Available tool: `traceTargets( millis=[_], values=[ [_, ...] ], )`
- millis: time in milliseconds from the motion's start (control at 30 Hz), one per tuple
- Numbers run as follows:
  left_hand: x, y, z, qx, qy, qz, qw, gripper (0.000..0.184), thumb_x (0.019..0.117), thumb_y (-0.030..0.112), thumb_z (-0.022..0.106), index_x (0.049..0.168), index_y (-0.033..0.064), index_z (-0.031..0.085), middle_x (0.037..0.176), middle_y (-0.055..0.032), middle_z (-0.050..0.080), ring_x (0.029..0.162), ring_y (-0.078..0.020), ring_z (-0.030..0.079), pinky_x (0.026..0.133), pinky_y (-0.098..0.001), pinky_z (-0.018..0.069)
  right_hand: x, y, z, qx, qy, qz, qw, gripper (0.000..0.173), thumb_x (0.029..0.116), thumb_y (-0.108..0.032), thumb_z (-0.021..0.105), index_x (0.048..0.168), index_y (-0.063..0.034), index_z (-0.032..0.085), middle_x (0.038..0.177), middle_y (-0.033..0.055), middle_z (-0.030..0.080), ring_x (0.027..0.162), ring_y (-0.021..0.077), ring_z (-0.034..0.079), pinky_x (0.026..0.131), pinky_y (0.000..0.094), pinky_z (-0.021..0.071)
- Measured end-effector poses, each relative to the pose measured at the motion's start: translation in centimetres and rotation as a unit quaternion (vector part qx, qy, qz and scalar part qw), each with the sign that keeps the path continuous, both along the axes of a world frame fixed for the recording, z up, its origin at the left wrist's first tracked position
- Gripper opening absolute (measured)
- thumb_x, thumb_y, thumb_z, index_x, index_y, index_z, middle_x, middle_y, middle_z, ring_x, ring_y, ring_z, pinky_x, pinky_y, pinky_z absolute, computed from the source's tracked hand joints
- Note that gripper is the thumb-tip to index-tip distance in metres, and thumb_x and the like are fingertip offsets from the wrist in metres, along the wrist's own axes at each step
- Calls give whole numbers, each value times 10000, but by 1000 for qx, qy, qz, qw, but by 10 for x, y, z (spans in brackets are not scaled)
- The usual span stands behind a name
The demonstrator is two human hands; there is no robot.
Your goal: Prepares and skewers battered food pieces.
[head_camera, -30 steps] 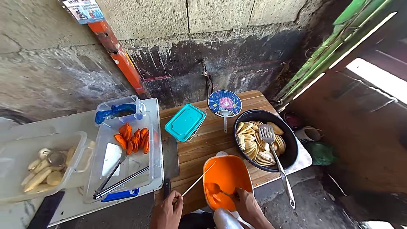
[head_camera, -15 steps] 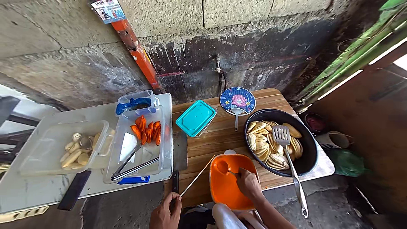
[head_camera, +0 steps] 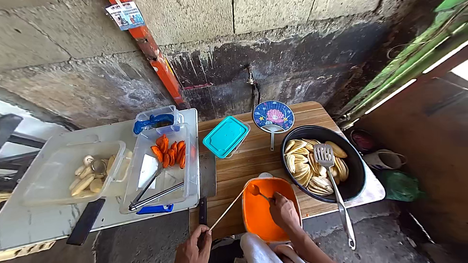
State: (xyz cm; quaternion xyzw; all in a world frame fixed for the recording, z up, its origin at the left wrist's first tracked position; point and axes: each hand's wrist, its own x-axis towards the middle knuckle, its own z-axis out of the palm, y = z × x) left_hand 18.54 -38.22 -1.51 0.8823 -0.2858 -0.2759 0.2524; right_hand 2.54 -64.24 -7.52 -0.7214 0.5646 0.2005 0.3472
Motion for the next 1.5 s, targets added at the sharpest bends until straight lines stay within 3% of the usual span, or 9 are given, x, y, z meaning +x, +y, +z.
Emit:
traceTargets(
  millis=[433, 533, 700, 900, 1067, 1233, 1300, 1400, 1500],
  values=[
    [-1, -3, -1, 23, 1, -43, 999, 306, 1018, 253, 558, 1136, 17, 712, 854, -157, 733, 730, -297, 707, 695, -514, 560, -14, -14, -16, 17, 31, 4, 999, 294, 1039, -292, 542, 1183, -84, 693, 1192, 173, 712, 1163, 334, 679, 957, 549, 544],
    [1, -9, -4, 34, -11, -51, 998, 322, 1028, 276, 537, 1145, 30, 709, 860, -154, 734, 744, -305, 711, 695, -522, 559, -20, -20, 4, -7, 62, -6, 998, 292, 1046, -277, 503, 1214, -113, 677, 1215, 166, 712, 1180, 337, 679, 944, 550, 554],
    [-5, -16, -4, 56, -22, -63, 996, 319, 1019, 280, 533, 1142, 47, 714, 876, -153, 743, 790, -322, 728, 712, -539, 559, -4, -12, 1, 21, -9, 40, 999, 290, 1067, -293, 500, 1160, -81, 674, 1138, 174, 713, 1109, 345, 693, 914, 554, 559],
    [2, -19, -2, 41, -11, -58, 997, 318, 1019, 265, 543, 1148, 27, 709, 895, -164, 741, 804, -327, 726, 734, -550, 565, -41, -28, 5, 25, 73, 26, 997, 315, 1041, -286, 532, 1191, -65, 699, 1245, 193, 696, 1216, 367, 654, 990, 571, 535],
    [5, -17, -3, 55, -1, -63, 997, 317, 1011, 258, 548, 1142, 22, 715, 899, -174, 741, 816, -339, 728, 746, -560, 562, -42, -31, 15, -15, 41, -1, 999, 331, 1083, -291, 470, 1215, -80, 688, 1193, 187, 714, 1168, 362, 677, 975, 559, 537],
    [6, -22, -1, 54, 6, -71, 996, 314, 1018, 267, 542, 1153, 39, 709, 915, -157, 742, 831, -317, 726, 755, -545, 562, -25, -2, 3, 5, 16, 119, 993, 308, 1096, -246, 428, 1269, -102, 640, 1223, 192, 689, 1169, 375, 672, 941, 576, 551],
    [8, -24, -2, 47, 3, -70, 996, 310, 1018, 270, 544, 1142, 41, 712, 901, -153, 740, 818, -315, 723, 747, -542, 561, -37, -5, 4, -16, 16, 90, 996, 298, 1089, -254, 442, 1237, -104, 653, 1203, 182, 697, 1147, 364, 681, 930, 561, 557],
    [9, -24, -1, 49, 3, -71, 996, 311, 1015, 271, 546, 1140, 40, 714, 891, -157, 740, 811, -324, 725, 737, -547, 559, -56, -12, -3, -50, 50, 20, 997, 370, 1109, -279, 392, 1387, -166, 609, 1275, 178, 686, 1160, 376, 686, 927, 576, 566],
    [12, -23, -3, 50, -2, -79, 996, 312, 1013, 271, 547, 1139, 41, 717, 905, -158, 744, 822, -327, 727, 746, -550, 558, -59, 0, -8, -5, 33, 66, 997, 345, 1105, -276, 402, 1341, -142, 616, 1238, 195, 698, 1153, 389, 685, 924, 588, 559]
  ],
)
